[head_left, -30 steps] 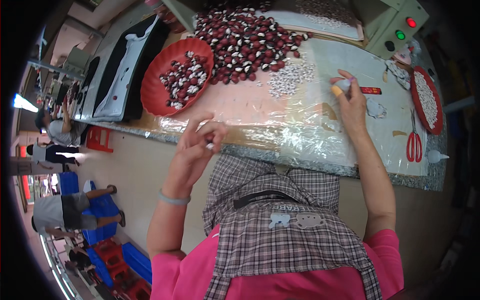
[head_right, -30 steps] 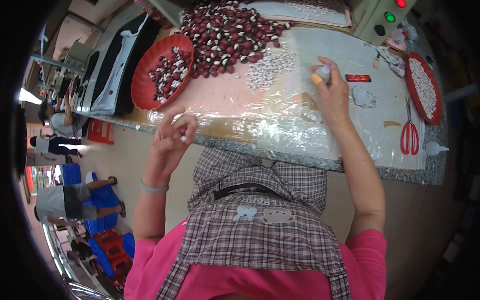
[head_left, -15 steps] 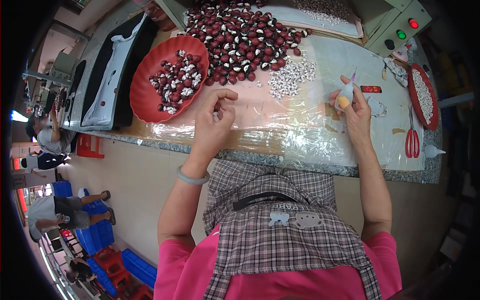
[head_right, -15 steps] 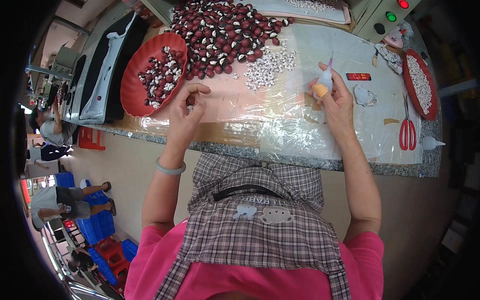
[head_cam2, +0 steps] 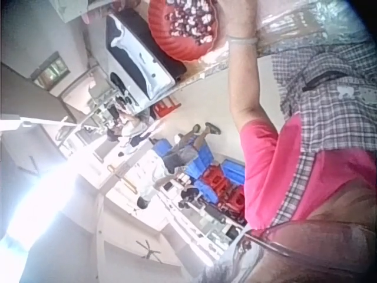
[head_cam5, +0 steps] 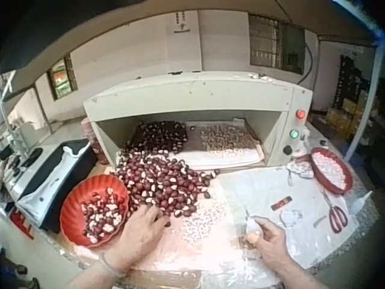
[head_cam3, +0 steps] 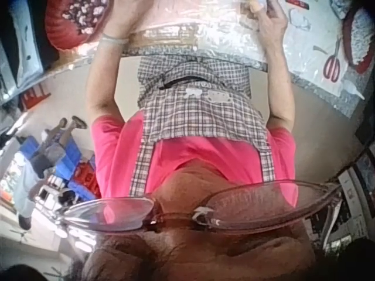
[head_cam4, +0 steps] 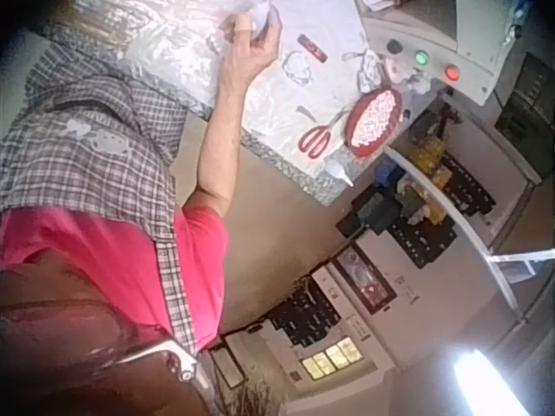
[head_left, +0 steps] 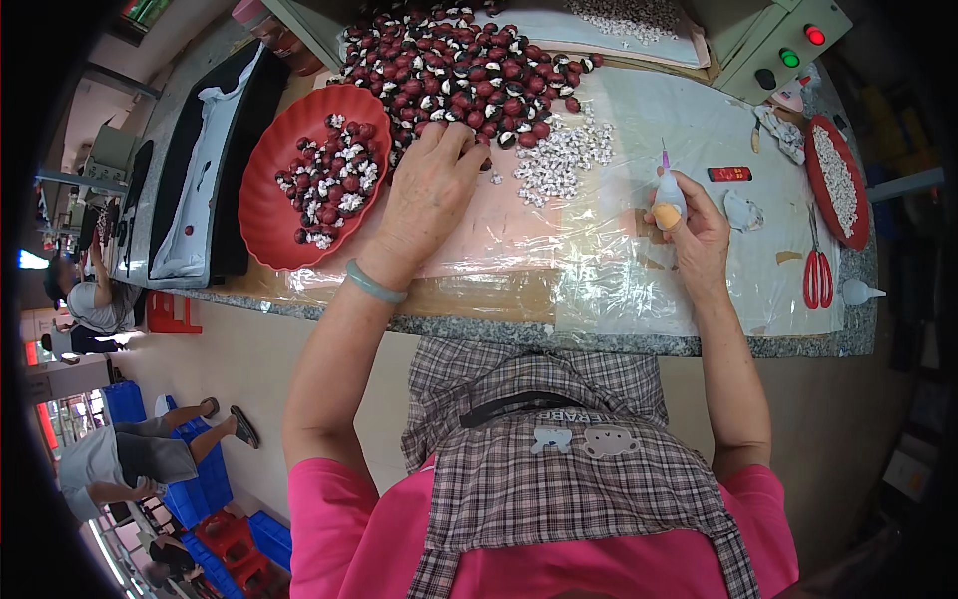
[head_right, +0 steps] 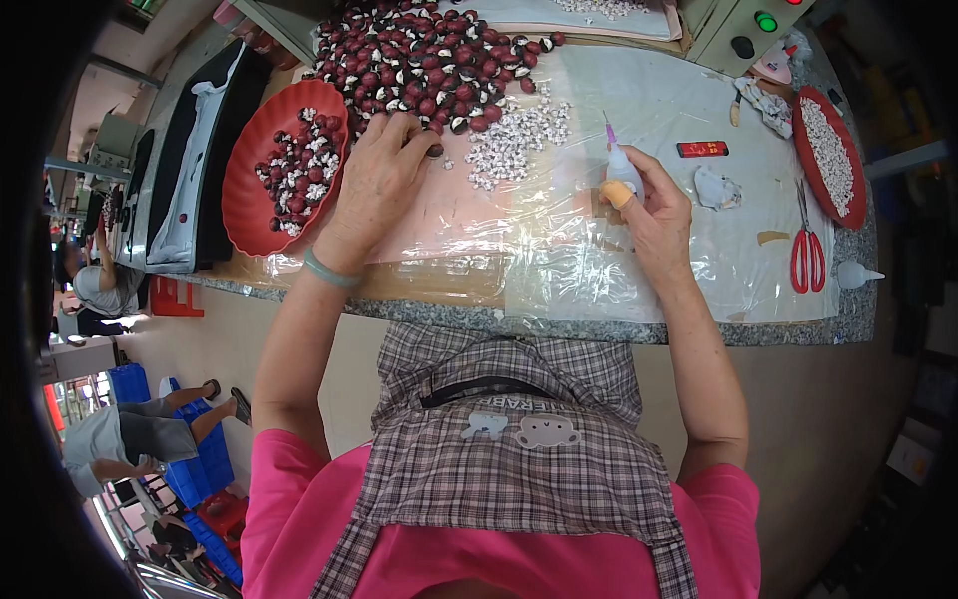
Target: Glue small white decorative pieces onto brown and red round toy parts at a factory workbench.
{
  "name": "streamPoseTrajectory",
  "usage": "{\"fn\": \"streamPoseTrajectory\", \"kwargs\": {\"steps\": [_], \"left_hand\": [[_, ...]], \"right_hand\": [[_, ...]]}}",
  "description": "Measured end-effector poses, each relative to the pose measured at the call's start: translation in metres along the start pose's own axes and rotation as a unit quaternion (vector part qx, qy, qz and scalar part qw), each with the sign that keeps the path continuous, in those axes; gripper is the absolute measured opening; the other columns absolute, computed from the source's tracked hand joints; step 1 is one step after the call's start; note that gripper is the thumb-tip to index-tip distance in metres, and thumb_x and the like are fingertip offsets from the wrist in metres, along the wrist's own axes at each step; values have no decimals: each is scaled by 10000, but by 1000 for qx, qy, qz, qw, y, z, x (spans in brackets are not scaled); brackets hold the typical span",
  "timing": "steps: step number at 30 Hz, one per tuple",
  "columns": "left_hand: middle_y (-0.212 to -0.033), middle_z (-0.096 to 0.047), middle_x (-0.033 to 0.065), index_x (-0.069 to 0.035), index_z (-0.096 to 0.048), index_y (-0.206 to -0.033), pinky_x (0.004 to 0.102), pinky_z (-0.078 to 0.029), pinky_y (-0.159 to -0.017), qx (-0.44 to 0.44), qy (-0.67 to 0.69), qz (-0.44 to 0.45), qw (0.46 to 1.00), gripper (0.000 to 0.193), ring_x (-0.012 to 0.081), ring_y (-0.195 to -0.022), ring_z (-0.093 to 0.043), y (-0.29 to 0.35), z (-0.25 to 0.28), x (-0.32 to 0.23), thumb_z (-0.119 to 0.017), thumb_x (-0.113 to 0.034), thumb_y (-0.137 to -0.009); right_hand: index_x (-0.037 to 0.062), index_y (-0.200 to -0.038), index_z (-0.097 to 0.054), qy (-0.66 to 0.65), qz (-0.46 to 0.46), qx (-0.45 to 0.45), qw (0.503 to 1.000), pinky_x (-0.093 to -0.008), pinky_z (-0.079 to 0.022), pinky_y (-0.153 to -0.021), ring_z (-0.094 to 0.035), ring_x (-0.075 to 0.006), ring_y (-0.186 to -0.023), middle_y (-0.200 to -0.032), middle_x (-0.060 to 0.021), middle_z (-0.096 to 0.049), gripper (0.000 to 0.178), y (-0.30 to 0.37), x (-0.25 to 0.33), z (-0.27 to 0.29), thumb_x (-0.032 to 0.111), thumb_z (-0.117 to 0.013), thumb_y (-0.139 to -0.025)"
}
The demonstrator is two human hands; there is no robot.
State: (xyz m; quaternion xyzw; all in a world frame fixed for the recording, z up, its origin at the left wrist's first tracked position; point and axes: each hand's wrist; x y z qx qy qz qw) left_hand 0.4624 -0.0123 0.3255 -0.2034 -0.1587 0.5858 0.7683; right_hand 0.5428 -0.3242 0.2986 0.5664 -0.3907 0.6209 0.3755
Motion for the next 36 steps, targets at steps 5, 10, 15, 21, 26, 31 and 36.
{"fn": "streamPoseTrajectory", "kwargs": {"steps": [5, 10, 15, 21, 26, 31, 36], "left_hand": [[-940, -558, 91, -27, -618, -948, 336, -471, -736, -46, 127, 77, 988, 251, 249, -865, -546, 6, 8, -12, -638, -2, -699], [-968, -667, 65, -29, -546, -985, 204, -427, -727, -54, 600, 372, 706, 212, 73, -757, -547, 30, 11, -40, -617, 37, -796], [-1001, -660, 83, -31, -525, -1047, 180, -392, -658, -81, 714, 380, 583, 242, 30, -758, -507, 41, 19, -58, -609, 46, -834], [-999, -633, 128, -1, -540, -999, 172, -308, -518, -88, 776, 367, 506, 149, 36, -623, -394, 43, 22, -63, -554, -22, -852], [-960, -616, 122, -16, -526, -1001, 165, -306, -524, -101, 802, 327, 489, 193, 33, -626, -391, 52, 21, -65, -526, 19, -811], [-917, -602, 103, -33, -512, -1014, 153, -301, -531, -106, 769, 346, 526, 220, 29, -624, -382, 52, 26, -72, -511, 26, -802], [-922, -623, 66, 1, -576, -1166, 147, -307, -527, -53, 789, 370, 488, 247, 23, -638, -413, 51, 29, -83, -573, -52, -924]], "right_hand": [[17, -1242, -541, -33, -14, -6, 999, -215, -515, -669, -636, -103, -810, -1035, -76, -664, 376, 1, 9, -4, 114, -665, -901], [25, -1189, -570, -51, -41, 1, 998, -199, -495, -654, -635, -99, -789, -1035, -89, -673, 360, 1, 11, 5, 165, -698, -884], [20, -1175, -591, -119, -37, 13, 992, -178, -401, -574, -588, -71, -716, -969, -40, -638, 380, 7, 11, 6, 202, -717, -867], [3, -1158, -603, -182, -60, 45, 980, -175, -376, -560, -530, -55, -672, -912, -31, -629, 381, 20, 13, -1, 200, -725, -855], [3, -1158, -607, -174, -79, 43, 981, -170, -373, -560, -513, -42, -668, -868, -34, -648, 375, 31, 19, -5, 195, -721, -856], [11, -1196, -575, -187, -81, 28, 979, -157, -390, -584, -532, -27, -711, -958, -53, -672, 430, 38, 17, -10, 189, -739, -839], [14, -1227, -541, -195, -93, 18, 976, -146, -402, -604, -546, -18, -755, -1028, -58, -676, 494, 41, 19, -12, 204, -758, -827]]}}
Point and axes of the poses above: each hand's wrist, its own y-axis away from the middle knuckle, its own z-axis out of the back of the hand, x = y × z
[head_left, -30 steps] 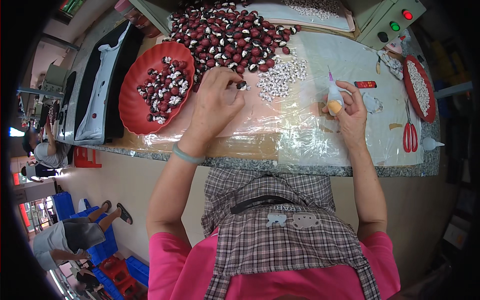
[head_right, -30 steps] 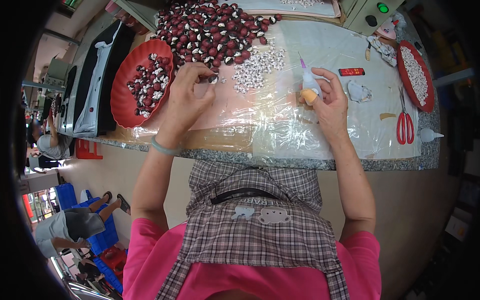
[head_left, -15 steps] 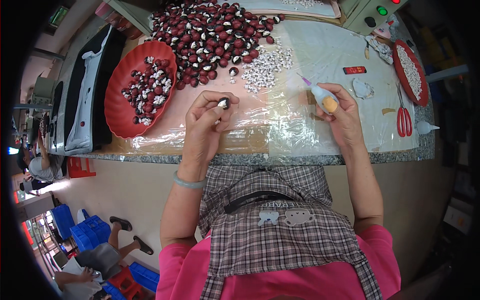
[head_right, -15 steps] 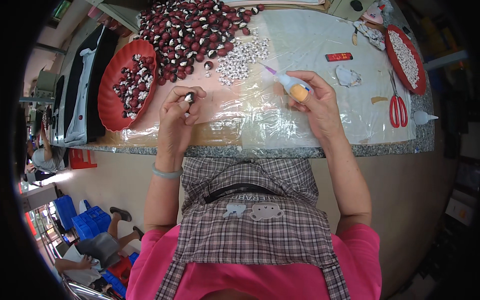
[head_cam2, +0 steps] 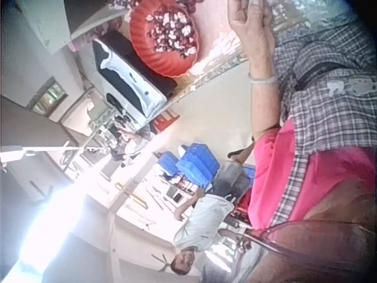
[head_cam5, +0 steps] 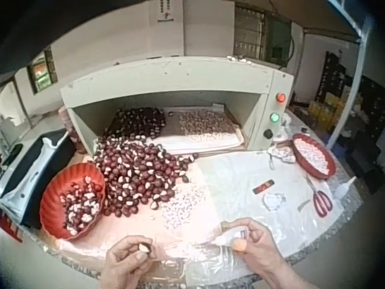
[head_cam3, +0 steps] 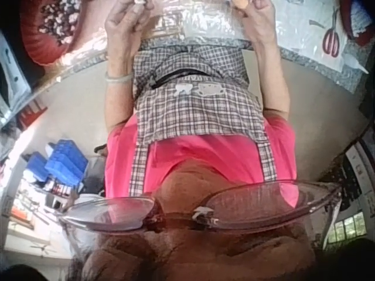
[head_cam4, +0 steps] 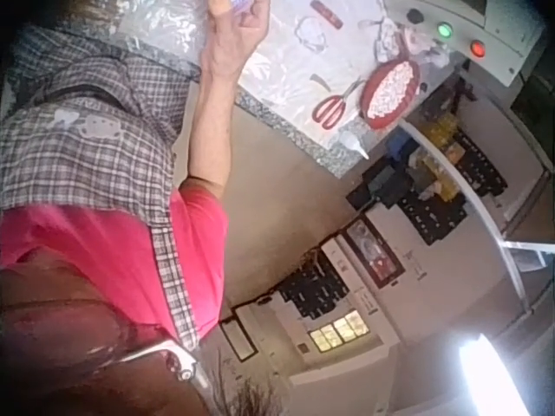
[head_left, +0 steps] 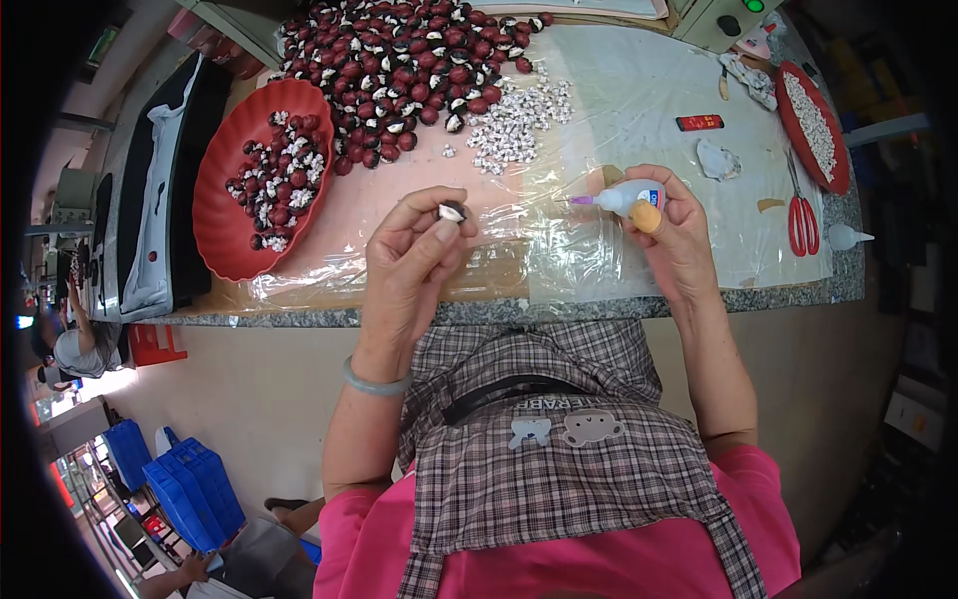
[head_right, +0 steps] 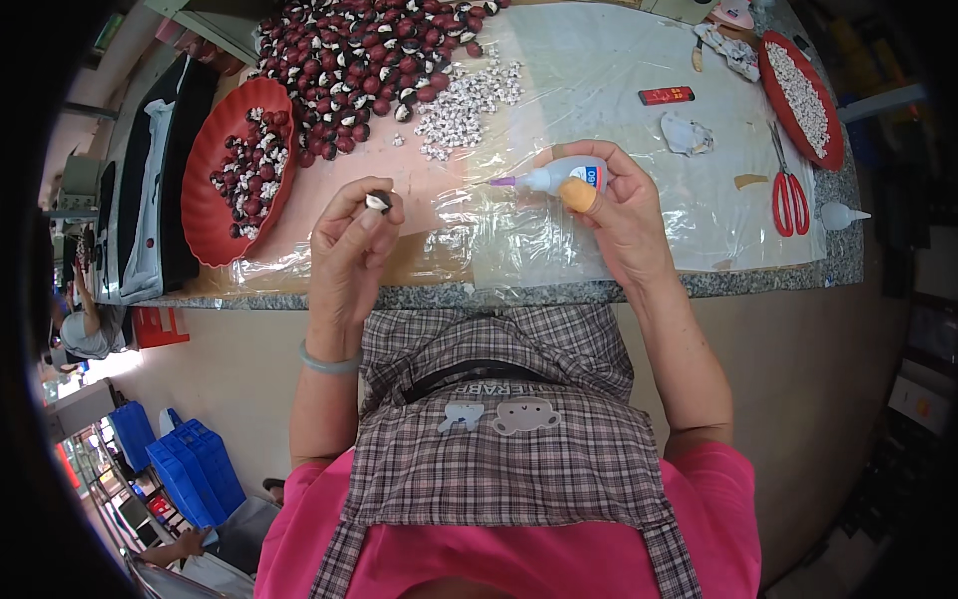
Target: Glue small white decorative pieces onto brown and red round toy parts at a factory workbench.
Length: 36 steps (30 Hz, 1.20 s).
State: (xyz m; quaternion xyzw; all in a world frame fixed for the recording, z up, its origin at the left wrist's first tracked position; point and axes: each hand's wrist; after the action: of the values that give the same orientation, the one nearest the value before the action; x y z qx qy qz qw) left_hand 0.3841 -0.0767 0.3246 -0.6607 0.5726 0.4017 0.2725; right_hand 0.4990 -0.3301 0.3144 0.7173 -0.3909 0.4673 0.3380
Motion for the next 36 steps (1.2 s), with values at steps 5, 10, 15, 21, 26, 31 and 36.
{"fn": "streamPoseTrajectory", "kwargs": {"steps": [5, 10, 15, 21, 26, 31, 36], "left_hand": [[-948, -631, 36, -1, -565, -1271, 145, -329, -546, 12, -14, 44, 999, 332, 23, -677, -438, 12, -10, 14, -578, -121, -962], [-928, -608, 14, -33, -532, -1277, 145, -313, -552, 20, -54, 56, 997, 321, 22, -672, -421, 19, -18, 20, -562, -129, -971], [-909, -591, 13, -31, -541, -1222, 142, -290, -531, 6, -75, 69, 995, 265, 28, -652, -394, 20, -21, 25, -555, -129, -977], [-910, -594, 12, -27, -536, -1219, 139, -296, -535, 19, -79, 71, 994, 262, 27, -654, -400, 20, -19, 27, -558, -121, -976], [-909, -613, -16, -69, -563, -1224, 136, -339, -558, 30, -78, 76, 994, 264, 7, -686, -456, 20, -17, 28, -580, -134, -969], [-896, -604, -20, -76, -565, -1217, 137, -342, -562, 34, -84, 78, 993, 254, 8, -688, -453, 20, -16, 28, -579, -133, -969], [-894, -603, -19, -78, -565, -1215, 138, -347, -567, 35, -84, 78, 993, 253, 9, -688, -451, 21, -16, 29, -580, -131, -968]], "right_hand": [[29, -1272, -536, 36, 33, 3, 999, -148, -398, -587, -537, -21, -739, -1023, -35, -654, 486, 9, 14, -17, 272, -704, -886], [23, -1314, -514, 107, 71, 9, 992, -160, -413, -588, -536, -30, -732, -1012, -37, -643, 460, 20, 26, -36, 257, -636, -938], [3, -1344, -475, 232, 160, 14, 959, -163, -439, -615, -557, -50, -775, -1002, -63, -638, 504, 27, 25, -43, 313, -589, -962], [-4, -1366, -456, 299, 205, 29, 932, -203, -487, -685, -590, -96, -874, -1004, -76, -635, 514, 28, 23, -41, 295, -577, -966], [-9, -1316, -520, 292, 222, 20, 930, -288, -519, -794, -652, -168, -894, -977, -123, -677, 446, 27, 20, -43, 178, -634, -927], [-7, -1308, -530, 302, 228, 19, 925, -291, -521, -792, -657, -173, -885, -965, -123, -679, 448, 26, 19, -44, 192, -642, -922], [-6, -1301, -537, 315, 231, 19, 920, -294, -521, -791, -662, -179, -885, -970, -127, -680, 457, 26, 18, -45, 204, -654, -913]]}}
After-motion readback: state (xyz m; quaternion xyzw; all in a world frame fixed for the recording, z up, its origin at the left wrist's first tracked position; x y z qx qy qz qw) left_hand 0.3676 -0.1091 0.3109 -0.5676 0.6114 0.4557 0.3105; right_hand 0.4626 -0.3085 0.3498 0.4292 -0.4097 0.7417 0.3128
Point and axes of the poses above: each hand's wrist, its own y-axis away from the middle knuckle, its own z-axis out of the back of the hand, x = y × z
